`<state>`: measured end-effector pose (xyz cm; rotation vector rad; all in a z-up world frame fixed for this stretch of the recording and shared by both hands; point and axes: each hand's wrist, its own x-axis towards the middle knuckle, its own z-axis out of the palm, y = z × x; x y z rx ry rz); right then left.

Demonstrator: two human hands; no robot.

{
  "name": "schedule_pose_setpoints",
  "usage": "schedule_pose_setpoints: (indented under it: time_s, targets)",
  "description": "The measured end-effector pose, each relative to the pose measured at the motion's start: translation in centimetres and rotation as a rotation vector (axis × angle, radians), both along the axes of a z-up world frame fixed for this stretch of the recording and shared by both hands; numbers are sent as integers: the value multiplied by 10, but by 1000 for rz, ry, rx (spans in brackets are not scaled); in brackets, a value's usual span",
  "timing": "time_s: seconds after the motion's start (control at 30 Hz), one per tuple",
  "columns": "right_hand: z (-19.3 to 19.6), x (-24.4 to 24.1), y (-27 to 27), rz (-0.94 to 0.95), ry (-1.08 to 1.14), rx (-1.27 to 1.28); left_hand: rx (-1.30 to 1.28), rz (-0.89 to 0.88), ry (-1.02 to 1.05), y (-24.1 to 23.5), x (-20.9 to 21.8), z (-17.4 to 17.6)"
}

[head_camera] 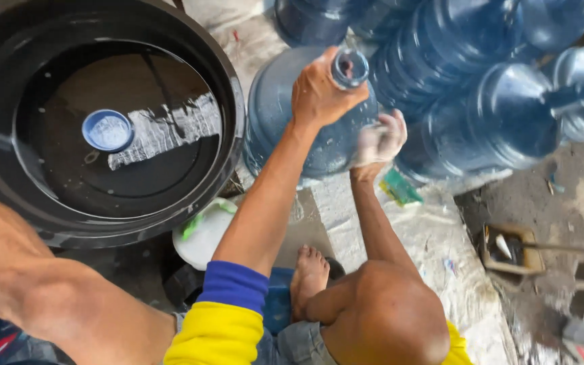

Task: The person scrubs the exterior of a large blue water jug using a brush and soapy water from a nearby black basin. They rotate the jug to clean different sides and the neck area, then rinse the jug with water from a white container.

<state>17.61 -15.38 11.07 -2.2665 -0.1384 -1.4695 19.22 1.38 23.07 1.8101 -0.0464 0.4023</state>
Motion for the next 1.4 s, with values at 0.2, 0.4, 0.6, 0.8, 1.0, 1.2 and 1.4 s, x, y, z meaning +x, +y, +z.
schedule_pose_setpoints:
  time_s: [0.2,0.4,0.6,0.8,1.0,1.2,1.4]
  targets:
    - [-35,7,-24,487,47,377,-21,-67,42,5,-5,5]
    - [36,10,-14,645,-59,-48,-145,-205,-44,18,-25,-8]
    - [59,7,-20,615,494,141,-249,-288,-309,39,-37,-15]
    - [80,-3,4,776,249,-14,-338,-338,-346,43,-44,-22]
    - [96,-20,41,867,162,-39,-309,-273,-334,46,-57,-14]
    - [110,27,41,678,671,-230,-277,-277,-373,46,-57,-24]
    - [116,47,53,733,160,-830,-210,-266,-297,46,-63,-16]
